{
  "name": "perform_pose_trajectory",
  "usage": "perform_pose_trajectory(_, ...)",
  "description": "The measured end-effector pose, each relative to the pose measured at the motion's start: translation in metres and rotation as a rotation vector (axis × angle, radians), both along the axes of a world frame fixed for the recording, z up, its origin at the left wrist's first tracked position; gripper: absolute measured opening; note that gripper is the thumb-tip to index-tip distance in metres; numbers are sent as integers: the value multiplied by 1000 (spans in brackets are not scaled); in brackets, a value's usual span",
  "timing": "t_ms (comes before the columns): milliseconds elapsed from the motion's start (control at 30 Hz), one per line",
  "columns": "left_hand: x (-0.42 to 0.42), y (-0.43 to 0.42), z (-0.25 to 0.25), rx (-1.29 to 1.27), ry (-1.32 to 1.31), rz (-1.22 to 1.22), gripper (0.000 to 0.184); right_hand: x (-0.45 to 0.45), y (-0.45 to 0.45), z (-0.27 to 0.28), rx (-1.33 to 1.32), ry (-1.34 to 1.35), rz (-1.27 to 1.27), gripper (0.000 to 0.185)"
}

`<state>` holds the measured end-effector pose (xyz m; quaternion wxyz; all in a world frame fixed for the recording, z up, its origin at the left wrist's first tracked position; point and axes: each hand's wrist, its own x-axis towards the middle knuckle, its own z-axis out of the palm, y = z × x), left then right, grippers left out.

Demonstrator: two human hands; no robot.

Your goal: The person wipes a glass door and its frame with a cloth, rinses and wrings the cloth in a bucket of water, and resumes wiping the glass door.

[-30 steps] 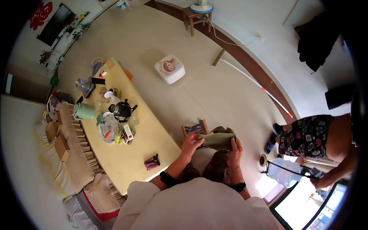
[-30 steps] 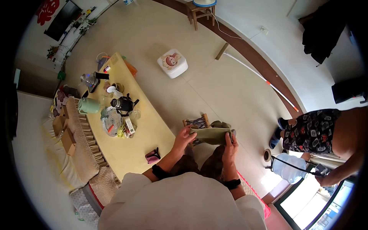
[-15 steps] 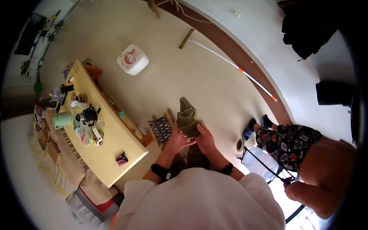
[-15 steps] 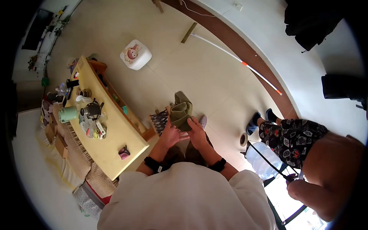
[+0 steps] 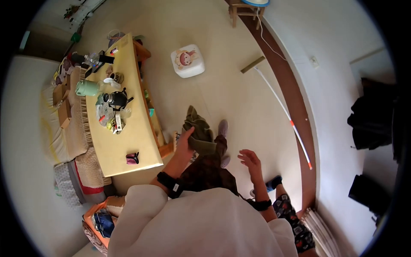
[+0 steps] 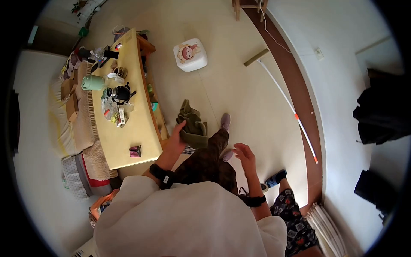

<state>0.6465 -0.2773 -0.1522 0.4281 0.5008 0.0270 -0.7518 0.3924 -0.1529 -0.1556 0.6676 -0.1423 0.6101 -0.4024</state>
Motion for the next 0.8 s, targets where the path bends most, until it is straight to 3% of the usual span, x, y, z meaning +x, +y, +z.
perform_pose_trajectory(200,78,-50,-33,60,-276,139,40,-100,-27,-70,278,372,168,27)
perform_pose_trajectory(400,128,-124,-85,214,-251,248,39,-191,-47,-113,753,284,15,31)
perform_pose_trajectory(467,135,-157,-83,238,-202,286,35,-205,-91,-108,767,289,39,31)
perform_pose_trajectory(567,125,-228,-64,158,-109,322,49,-222,-176,-115,665,292,60,29)
perform_pose_trajectory(733,113,-315,-65,273,-395,207,52,-225,-369,-148,490,252,311,28)
perform_pose_trajectory(800,111,-319,-80,291,-348,333,51,-214,-454,-153,459,218,389,26)
